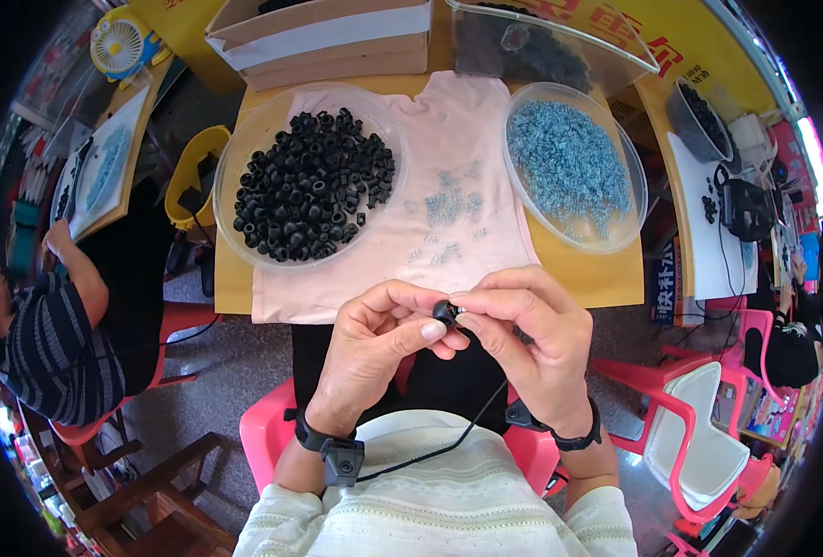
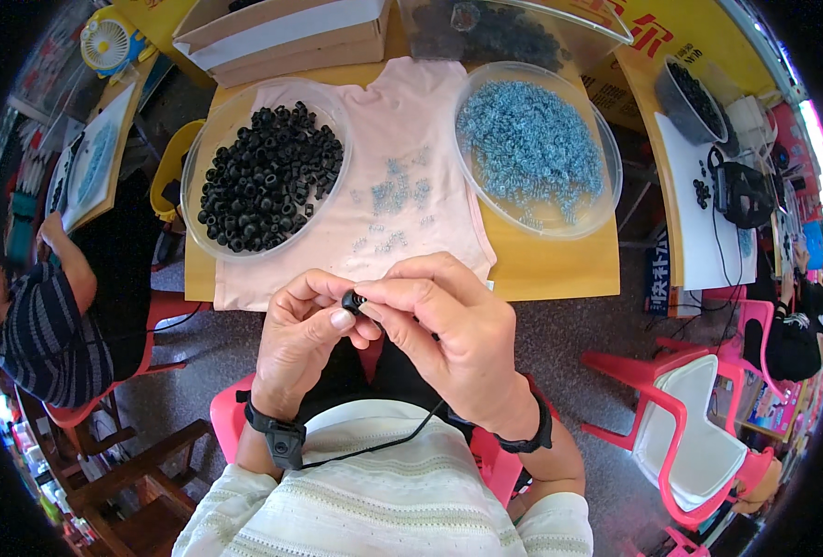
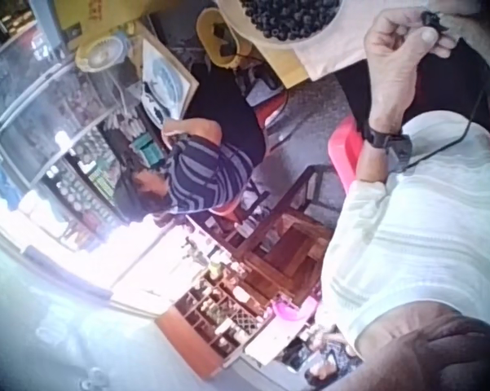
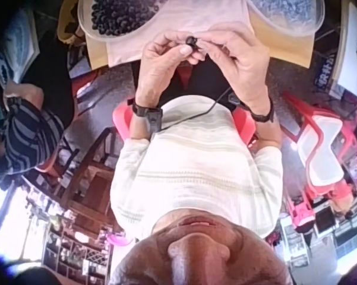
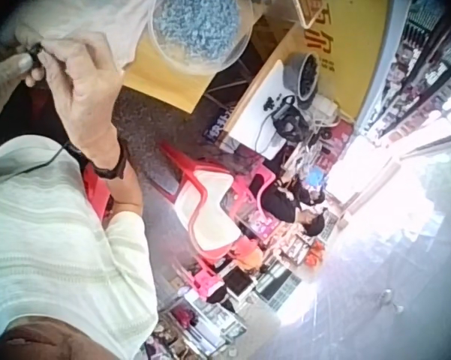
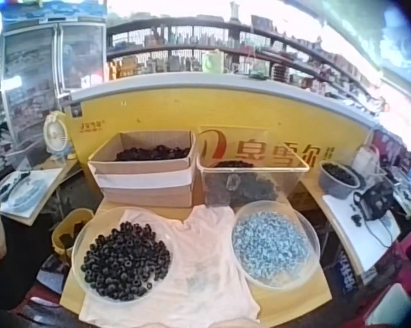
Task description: Manually assembling small plastic inserts into black plastic housings at a workstation.
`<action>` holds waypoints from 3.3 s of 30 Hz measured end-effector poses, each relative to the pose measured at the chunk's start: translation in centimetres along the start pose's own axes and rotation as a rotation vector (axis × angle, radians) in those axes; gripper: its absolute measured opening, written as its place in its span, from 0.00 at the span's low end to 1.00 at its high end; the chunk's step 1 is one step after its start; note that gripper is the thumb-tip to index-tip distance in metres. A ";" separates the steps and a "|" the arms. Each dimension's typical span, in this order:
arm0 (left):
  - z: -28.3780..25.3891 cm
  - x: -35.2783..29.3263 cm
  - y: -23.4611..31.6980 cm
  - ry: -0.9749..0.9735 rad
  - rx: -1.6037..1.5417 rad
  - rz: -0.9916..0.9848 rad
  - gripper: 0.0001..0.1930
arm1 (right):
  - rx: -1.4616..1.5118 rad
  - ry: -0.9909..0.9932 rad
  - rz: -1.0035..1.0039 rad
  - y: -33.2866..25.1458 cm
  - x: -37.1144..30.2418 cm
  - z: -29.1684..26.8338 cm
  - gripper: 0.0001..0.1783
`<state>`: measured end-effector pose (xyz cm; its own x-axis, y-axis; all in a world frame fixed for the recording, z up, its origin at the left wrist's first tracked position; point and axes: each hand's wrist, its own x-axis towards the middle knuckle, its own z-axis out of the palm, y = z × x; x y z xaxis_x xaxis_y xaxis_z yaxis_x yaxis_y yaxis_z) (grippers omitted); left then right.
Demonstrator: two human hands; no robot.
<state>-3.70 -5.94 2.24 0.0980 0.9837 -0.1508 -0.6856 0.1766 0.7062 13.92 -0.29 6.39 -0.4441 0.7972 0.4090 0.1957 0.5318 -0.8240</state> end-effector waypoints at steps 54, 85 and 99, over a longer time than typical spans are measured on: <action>-4.0 -1.1 1.3 -0.062 -0.138 0.102 0.09 | 0.527 -0.329 0.546 1.3 7.3 2.5 0.13; -0.5 -1.1 -1.4 -0.001 -0.074 0.031 0.10 | 0.471 -0.169 0.362 -0.8 0.5 -1.5 0.11; -0.9 -0.8 -1.6 -0.024 -0.089 0.002 0.09 | 0.323 -0.182 0.127 -0.3 0.8 -1.2 0.13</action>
<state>-3.32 -7.04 0.67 0.1127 0.9848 -0.1322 -0.7472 0.1717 0.6420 14.55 0.49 7.42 -0.5875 0.7718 0.2432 -0.0131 0.2915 -0.9565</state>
